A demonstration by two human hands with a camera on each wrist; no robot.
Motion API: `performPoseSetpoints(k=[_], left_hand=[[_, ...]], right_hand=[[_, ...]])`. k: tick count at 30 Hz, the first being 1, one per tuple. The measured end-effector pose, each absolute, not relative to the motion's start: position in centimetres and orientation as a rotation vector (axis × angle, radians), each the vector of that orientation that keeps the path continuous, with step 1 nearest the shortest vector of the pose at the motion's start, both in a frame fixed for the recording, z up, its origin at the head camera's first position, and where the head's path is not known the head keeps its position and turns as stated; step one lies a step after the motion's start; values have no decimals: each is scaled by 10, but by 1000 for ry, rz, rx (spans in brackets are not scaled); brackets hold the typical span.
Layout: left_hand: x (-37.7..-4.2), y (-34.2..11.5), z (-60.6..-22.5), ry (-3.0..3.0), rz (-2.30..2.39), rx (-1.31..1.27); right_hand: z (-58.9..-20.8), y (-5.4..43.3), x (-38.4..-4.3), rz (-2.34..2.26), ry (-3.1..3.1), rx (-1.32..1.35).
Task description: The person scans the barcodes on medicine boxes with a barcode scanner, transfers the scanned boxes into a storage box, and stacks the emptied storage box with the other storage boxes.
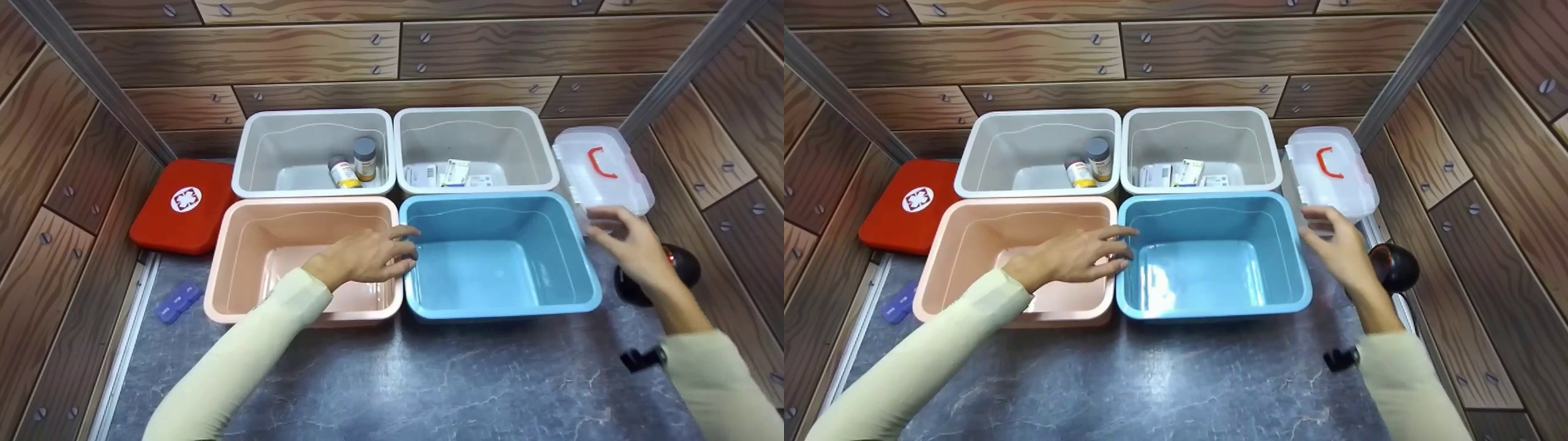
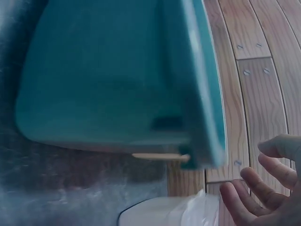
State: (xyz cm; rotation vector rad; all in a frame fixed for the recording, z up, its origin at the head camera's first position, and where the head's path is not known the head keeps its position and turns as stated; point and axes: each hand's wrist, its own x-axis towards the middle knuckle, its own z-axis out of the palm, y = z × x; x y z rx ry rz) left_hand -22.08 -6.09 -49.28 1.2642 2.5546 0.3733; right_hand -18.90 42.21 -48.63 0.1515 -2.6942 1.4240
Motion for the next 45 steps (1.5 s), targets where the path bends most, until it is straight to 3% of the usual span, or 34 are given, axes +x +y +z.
performPoseSetpoints(k=[7, 15, 25, 45], left_hand=[[-221, -61, -492, 2546, 379, 1248], [-223, -62, -487, 2634, 481, 1129], [-234, -46, -477, 2840, 450, 927], [-247, -18, -475, 2833, 773, 409]], right_hand=[[-504, 432, -148, 1554, -2749, 103], [-518, 432, -124, 1716, -2741, -54], [-521, 437, -111, 2160, -2494, -78], [-525, 437, -105, 2461, -2236, -56]])
